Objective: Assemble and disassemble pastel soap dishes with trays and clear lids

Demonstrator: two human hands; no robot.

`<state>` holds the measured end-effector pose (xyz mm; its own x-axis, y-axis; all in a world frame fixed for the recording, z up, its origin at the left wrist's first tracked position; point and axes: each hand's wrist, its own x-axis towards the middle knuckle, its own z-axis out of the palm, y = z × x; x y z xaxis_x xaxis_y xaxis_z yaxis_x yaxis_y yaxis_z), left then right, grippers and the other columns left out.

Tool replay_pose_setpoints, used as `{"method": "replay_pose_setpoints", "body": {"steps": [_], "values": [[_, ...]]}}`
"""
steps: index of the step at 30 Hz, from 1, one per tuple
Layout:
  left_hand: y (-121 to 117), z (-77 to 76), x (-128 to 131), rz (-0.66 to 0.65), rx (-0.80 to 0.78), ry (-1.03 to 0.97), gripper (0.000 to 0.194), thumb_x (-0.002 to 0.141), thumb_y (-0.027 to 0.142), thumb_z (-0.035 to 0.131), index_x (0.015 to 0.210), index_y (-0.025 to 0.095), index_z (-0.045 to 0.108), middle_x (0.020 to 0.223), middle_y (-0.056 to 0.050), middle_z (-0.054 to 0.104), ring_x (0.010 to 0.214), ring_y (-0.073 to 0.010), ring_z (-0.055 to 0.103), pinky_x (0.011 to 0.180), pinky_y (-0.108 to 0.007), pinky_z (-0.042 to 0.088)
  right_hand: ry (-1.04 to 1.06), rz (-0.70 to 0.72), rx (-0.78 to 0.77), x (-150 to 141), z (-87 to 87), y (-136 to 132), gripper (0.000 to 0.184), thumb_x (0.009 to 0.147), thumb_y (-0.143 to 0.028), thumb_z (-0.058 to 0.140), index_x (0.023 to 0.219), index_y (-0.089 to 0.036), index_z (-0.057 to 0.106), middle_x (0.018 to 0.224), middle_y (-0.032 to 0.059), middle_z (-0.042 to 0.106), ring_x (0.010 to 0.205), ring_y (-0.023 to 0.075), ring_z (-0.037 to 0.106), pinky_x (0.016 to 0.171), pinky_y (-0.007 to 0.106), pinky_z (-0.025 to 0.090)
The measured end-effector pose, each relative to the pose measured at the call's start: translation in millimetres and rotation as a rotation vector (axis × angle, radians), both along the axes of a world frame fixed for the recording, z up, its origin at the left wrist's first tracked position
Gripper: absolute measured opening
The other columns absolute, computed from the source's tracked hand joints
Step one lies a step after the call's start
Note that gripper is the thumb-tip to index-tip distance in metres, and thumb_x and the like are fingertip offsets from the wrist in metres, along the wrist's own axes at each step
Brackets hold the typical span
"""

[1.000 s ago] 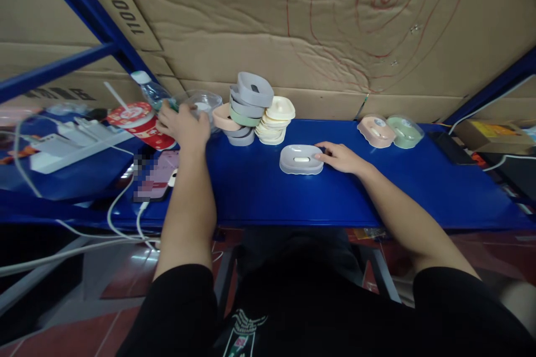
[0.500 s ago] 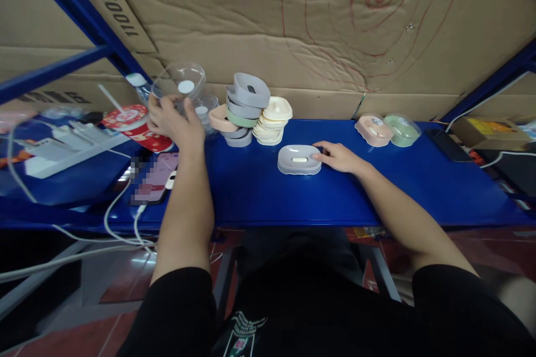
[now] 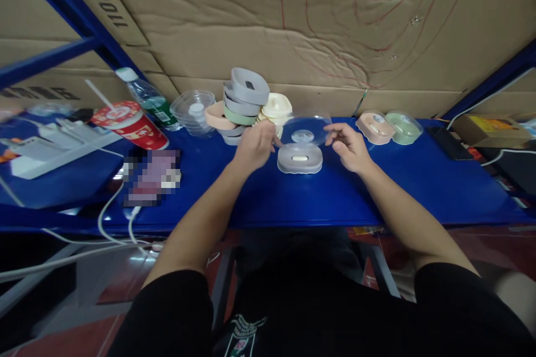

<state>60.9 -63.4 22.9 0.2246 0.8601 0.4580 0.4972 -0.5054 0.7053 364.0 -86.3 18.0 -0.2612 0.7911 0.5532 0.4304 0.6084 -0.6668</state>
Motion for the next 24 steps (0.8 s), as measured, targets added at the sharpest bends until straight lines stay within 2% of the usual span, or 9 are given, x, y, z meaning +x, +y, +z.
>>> {"method": "replay_pose_setpoints", "body": {"steps": [3,5,7,10,13,18,24], "values": [[-7,-7.5,19,-0.135,-0.273,-0.054,0.062,0.113,0.07,0.025,0.084,0.023,0.053,0.064,-0.002,0.071,0.047,-0.0147,0.062,0.052,-0.028,0.049,-0.058,-0.029,-0.061,-5,4.9,-5,0.071,0.09,-0.093,0.055,0.087,-0.024,0.067,0.069,0.0002,0.064,0.061,0.0162,0.054,0.061,0.033,0.042],[-4,-12.7,23,-0.121,-0.38,-0.098,0.059,0.114,0.069,0.026,0.092,0.023,0.057,0.061,0.0,0.069,0.042,-0.0143,0.057,0.048,-0.027,0.044,-0.124,-0.08,-0.135,-6,7.4,-4,0.073,0.091,-0.094,0.053,0.071,-0.024,0.059,0.062,-0.0004,0.059,0.059,0.0154,0.05,0.061,0.032,0.039],[0,-15.8,22,-0.082,-0.407,-0.095,0.053,0.113,0.067,0.033,0.108,0.023,0.061,0.061,0.002,0.068,0.044,-0.015,0.058,0.05,-0.028,0.044,-0.19,-0.112,-0.221,-7,8.9,-3,0.077,0.092,-0.095,0.049,0.063,-0.024,0.054,0.059,0.0006,0.058,0.06,0.0159,0.051,0.062,0.032,0.037],[1,-14.4,19,-0.037,-0.379,0.055,0.048,0.11,0.063,0.048,0.129,0.023,0.063,0.063,0.003,0.068,0.06,-0.0193,0.067,0.063,-0.031,0.05,-0.271,-0.126,-0.359,-7,8.4,1,0.081,0.092,-0.096,0.043,0.057,-0.024,0.054,0.057,0.0025,0.06,0.06,0.0171,0.055,0.062,0.033,0.038],[-2,-8.0,19,-0.007,-0.376,0.246,0.052,0.107,0.061,0.053,0.136,0.019,0.066,0.07,-0.001,0.071,0.077,-0.0244,0.073,0.074,-0.035,0.052,-0.34,-0.139,-0.46,-8,4.3,4,0.085,0.091,-0.098,0.037,0.056,-0.023,0.056,0.056,0.0041,0.063,0.06,0.0187,0.06,0.064,0.033,0.04],[-4,0.9,21,0.022,-0.443,0.414,0.059,0.107,0.068,0.047,0.129,0.02,0.073,0.08,-0.006,0.075,0.09,-0.0291,0.075,0.075,-0.036,0.05,-0.461,-0.111,-0.536,-7,-6.6,10,0.088,0.09,-0.1,0.032,0.056,-0.024,0.06,0.058,0.0055,0.067,0.062,0.0207,0.064,0.066,0.034,0.042],[-5,4.6,20,0.003,-0.459,0.553,0.061,0.106,0.07,0.042,0.119,0.02,0.074,0.08,-0.007,0.075,0.091,-0.0286,0.074,0.075,-0.035,0.045,-0.498,-0.095,-0.56,-5,-11.9,15,0.085,0.094,-0.095,0.033,0.058,-0.024,0.062,0.059,0.0059,0.068,0.064,0.0208,0.066,0.068,0.034,0.044]]}}
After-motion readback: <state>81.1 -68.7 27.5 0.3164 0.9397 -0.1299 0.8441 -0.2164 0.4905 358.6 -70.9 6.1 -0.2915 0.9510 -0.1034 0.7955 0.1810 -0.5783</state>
